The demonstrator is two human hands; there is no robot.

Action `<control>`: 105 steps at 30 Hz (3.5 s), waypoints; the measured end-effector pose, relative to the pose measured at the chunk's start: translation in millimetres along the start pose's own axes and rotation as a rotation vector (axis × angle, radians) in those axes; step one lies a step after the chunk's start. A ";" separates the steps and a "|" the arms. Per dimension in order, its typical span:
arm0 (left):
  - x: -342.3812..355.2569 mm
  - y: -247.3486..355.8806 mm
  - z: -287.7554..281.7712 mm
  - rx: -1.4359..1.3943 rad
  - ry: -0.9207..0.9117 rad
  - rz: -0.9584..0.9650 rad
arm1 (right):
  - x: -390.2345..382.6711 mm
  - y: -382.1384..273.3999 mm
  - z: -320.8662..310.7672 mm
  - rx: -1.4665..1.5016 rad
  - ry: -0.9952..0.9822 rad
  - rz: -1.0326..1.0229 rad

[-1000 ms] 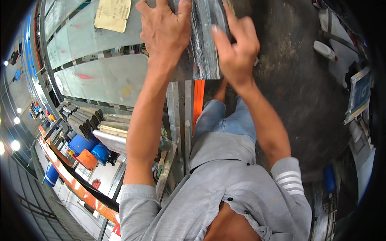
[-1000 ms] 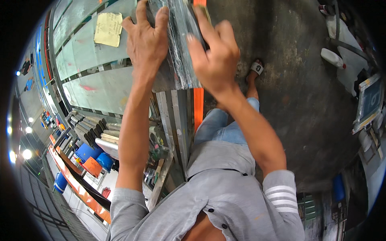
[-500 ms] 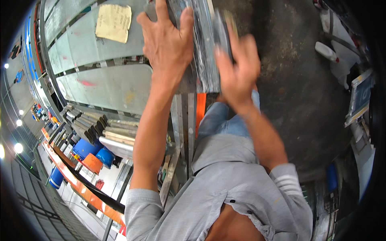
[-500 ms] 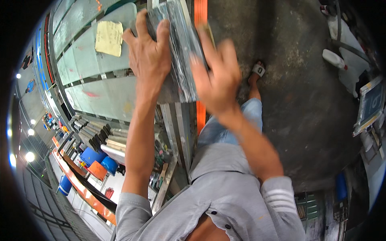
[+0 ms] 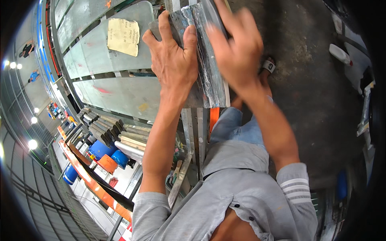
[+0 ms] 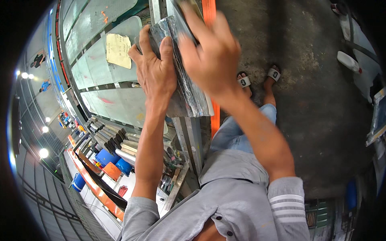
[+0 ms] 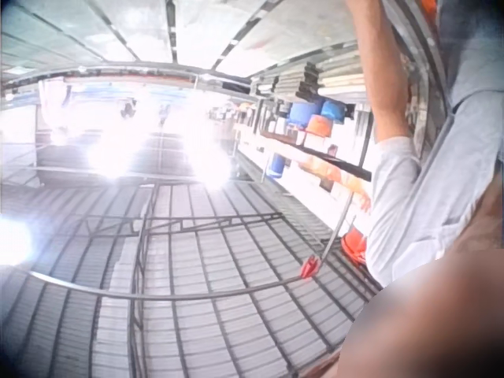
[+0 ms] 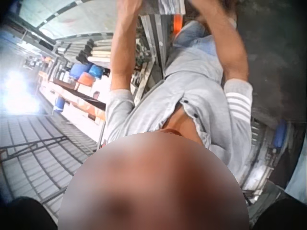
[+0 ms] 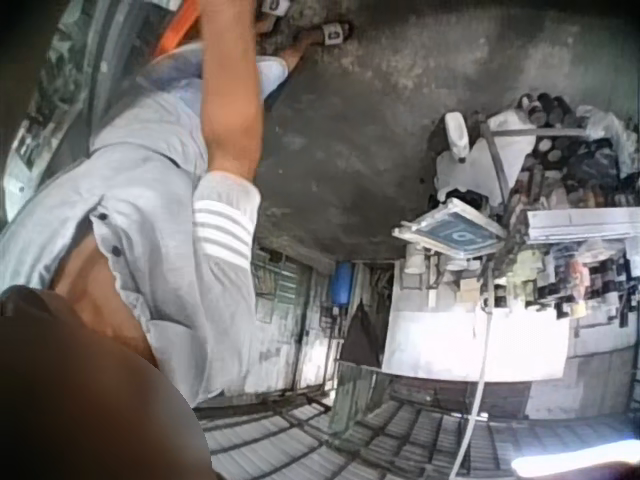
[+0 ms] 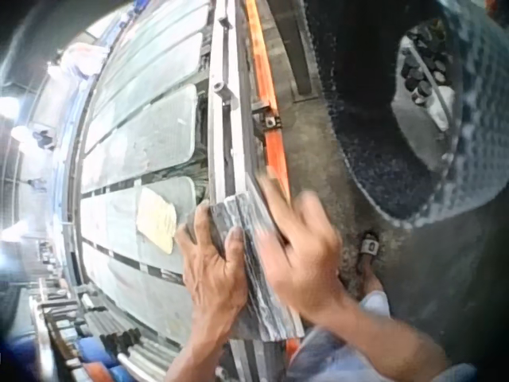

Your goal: The person smooths blue fabric pieces on a conveyor, then walks to a workbench and repeatedly scrapes and smooths rectangular metal sheets using a handheld metal tool. The person flips and repositions the sheets while scraping both sides.

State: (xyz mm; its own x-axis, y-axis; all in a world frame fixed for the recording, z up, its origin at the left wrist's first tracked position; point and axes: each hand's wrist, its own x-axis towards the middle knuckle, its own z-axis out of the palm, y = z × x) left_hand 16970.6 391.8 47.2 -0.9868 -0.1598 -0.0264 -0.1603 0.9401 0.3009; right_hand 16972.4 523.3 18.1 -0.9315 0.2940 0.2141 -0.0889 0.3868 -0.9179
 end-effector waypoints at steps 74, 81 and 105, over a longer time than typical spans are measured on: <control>0.8 7.1 -10.7 -0.033 -0.089 -0.077 | 26.7 1.1 11.0 -0.160 -0.045 -0.080; -1.2 4.2 -7.6 -0.030 -0.076 -0.119 | -97.6 -19.8 -49.1 -0.075 -0.160 -0.012; -1.3 2.6 -11.3 -0.034 -0.085 -0.096 | -49.2 -12.5 -22.3 -0.005 -0.125 0.038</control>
State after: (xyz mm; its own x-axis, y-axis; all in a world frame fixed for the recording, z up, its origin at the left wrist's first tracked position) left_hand 16971.8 391.1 58.7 -0.9657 -0.2206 -0.1368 -0.2541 0.9107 0.3255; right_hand 17027.2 523.5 26.4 -0.9709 0.1978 0.1354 -0.0510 0.3815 -0.9230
